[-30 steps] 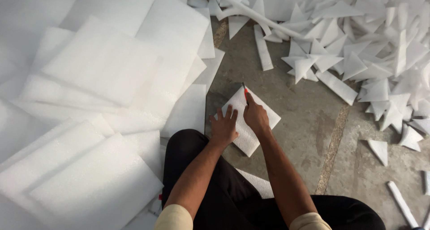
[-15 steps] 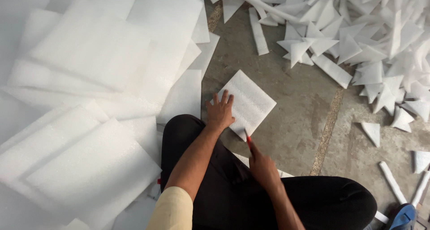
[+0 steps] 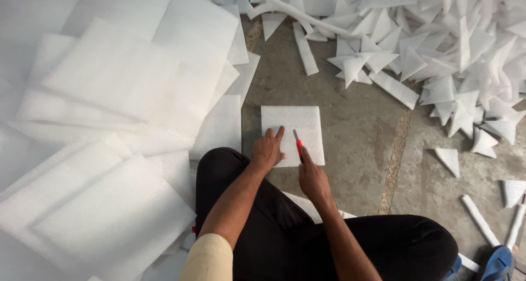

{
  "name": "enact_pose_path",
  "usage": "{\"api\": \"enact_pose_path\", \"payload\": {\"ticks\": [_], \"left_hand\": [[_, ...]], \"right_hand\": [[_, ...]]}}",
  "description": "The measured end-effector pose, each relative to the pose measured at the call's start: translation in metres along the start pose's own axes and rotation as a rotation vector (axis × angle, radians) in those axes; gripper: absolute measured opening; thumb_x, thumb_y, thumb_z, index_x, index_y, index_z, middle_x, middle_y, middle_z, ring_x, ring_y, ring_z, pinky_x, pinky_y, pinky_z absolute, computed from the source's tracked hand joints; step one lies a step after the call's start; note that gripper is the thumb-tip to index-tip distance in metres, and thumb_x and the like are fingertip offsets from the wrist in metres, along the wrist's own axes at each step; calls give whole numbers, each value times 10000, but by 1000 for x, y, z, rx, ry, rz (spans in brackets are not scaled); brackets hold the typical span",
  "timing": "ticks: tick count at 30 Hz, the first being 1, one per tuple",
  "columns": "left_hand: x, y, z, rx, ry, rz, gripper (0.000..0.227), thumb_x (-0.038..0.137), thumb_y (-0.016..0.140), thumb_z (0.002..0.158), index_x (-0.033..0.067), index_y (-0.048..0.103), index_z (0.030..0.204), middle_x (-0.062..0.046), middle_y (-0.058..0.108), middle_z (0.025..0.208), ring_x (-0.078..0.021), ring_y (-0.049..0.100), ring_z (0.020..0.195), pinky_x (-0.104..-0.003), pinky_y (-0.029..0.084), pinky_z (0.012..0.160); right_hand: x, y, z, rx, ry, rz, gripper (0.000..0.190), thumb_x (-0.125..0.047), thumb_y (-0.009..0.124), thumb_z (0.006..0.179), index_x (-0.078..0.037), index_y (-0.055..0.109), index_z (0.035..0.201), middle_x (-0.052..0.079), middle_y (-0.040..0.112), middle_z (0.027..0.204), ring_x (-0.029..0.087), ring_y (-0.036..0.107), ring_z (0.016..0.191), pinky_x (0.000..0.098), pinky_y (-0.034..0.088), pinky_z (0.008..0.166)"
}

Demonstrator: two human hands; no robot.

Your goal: The person sits on the floor and uses a utility knife to cut white foam sheets into smaller pieces. The person repeatedly picks up foam sheets, cuts them, and discards the cut pieces onto a growing pile.

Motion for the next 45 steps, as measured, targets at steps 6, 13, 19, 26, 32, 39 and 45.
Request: {"api": "enact_pose_path", "payload": {"ticks": [6,13,19,26,32,39,45], "left_hand": [[-1,-5,12,-77,-37,-15,1048,521,801,820,276,193,1638,-179,475,1357,-318,698,1014,-416,608,804],[-6,-1,14,-48,-29,-50,1056,481,826,806,262,214,1638,-171,491,1347,-316,704,1001,-412,612,790],[-6,1,13,6,1,-79,1061,475,847,780,237,248,1623,-177,501,1326,-331,700,996,-424,604,801],[-4,-5,7,53,4,-76,1039,445,863,766,214,288,1601,-233,507,1363,-346,706,1023,-426,606,825],[-6,25,26,61,-19,-211,790,276,728,875,126,350,1552,-241,611,1225,-377,706,1014,-478,600,824],[-2,61,34,136,96,-45,147,117,562,1022,76,702,1034,-138,739,1090,-328,728,1019,-556,541,957],[4,10,11,104,-2,-114,637,327,751,894,102,477,1423,-172,521,1348,-363,610,1146,-453,623,800]], "right_hand": [[-25,3,73,96,-108,-63,624,-179,500,975,-179,352,1581,300,715,896,485,696,830,597,527,764],[-36,9,99,24,-55,-104,618,-185,492,979,-201,344,1579,284,725,937,482,708,863,584,545,794],[-33,5,110,-15,-42,-110,602,-195,487,976,-209,380,1568,304,722,913,485,712,844,578,558,800],[15,18,-6,-81,5,-102,553,-150,462,973,-242,431,1517,299,715,924,483,721,864,593,564,791],[35,12,-105,-295,84,-199,644,-207,473,985,-333,281,1587,252,756,905,442,728,855,551,565,808],[20,-5,-100,-139,55,-23,652,-204,499,977,-301,289,1587,260,741,872,441,732,818,549,552,762],[8,6,-28,-16,8,14,599,-197,484,999,-232,344,1580,274,732,869,456,726,785,572,548,742]]}}
Point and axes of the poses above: each hand's wrist, its own z-axis towards the middle knuckle, its own y-axis out of the palm, x = y × z, the point moved 6 cm from there along z, towards the middle knuckle
